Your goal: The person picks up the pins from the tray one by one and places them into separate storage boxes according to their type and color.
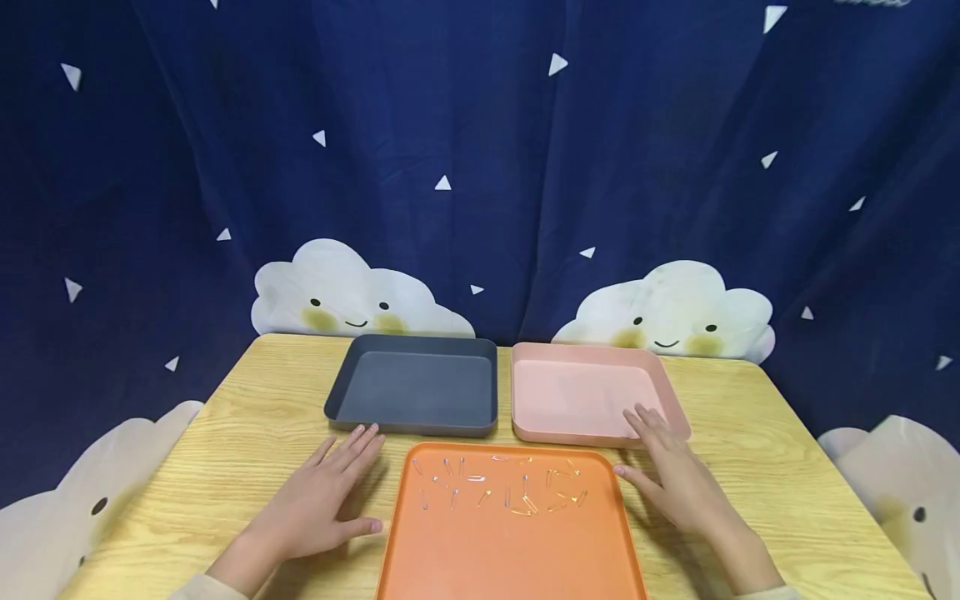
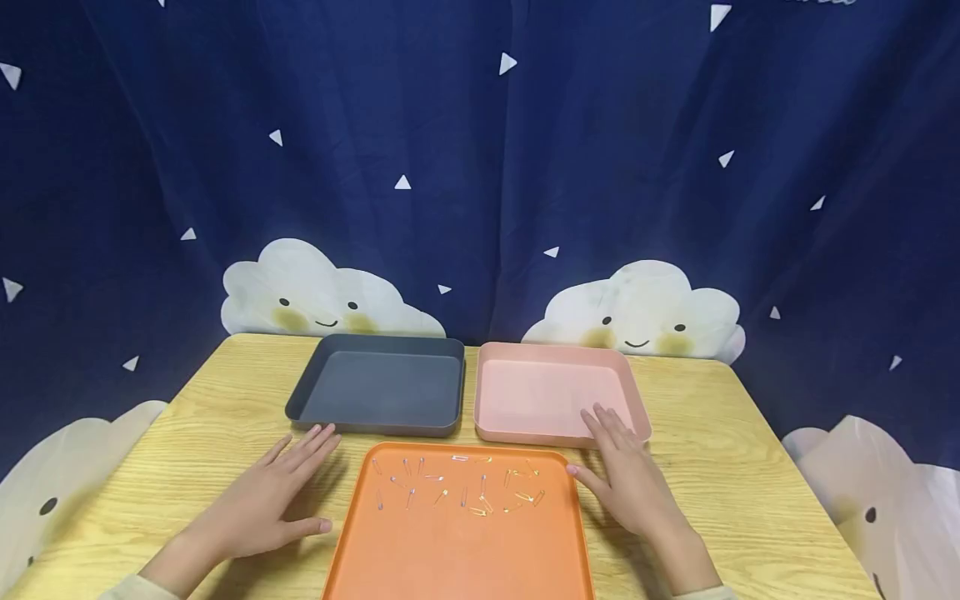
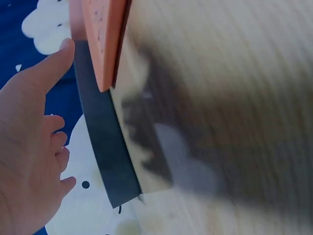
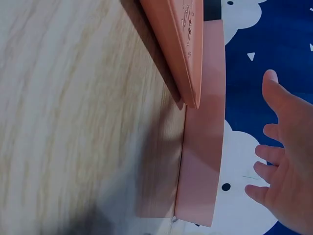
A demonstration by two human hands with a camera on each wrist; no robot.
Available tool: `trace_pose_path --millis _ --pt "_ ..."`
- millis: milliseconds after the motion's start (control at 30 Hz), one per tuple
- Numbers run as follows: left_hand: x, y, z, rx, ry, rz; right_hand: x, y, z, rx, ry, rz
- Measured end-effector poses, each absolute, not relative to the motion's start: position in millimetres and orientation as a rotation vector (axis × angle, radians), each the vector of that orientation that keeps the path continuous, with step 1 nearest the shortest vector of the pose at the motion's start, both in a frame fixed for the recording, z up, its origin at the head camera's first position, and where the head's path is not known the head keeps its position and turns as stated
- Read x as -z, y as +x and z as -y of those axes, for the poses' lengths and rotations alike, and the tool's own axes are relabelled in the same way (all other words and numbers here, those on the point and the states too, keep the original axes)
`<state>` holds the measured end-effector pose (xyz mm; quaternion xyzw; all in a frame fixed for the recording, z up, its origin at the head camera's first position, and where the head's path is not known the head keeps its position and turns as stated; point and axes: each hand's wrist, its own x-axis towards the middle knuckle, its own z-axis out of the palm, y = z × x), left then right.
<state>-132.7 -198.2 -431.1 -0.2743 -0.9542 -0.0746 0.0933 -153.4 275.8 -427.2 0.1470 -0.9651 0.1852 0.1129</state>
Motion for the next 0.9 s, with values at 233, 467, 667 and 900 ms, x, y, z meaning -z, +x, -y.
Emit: trace_pose_path --millis 233,467,667,900 --pt "438 -127 197 0.124 -0.965 2.675 427 -154 -271 -0.563 0.496 2.808" --pt "443 -123 187 0.148 -1.044 2.663 424 -147 -260 -0.546 0.548 2.825" --pt "446 -120 183 0.144 -1.095 2.704 426 -141 -254 -0.547 0.627 2.791" --pt "446 -117 181 0.133 -1.112 2.783 433 -140 -253 -0.538 0.744 2.706"
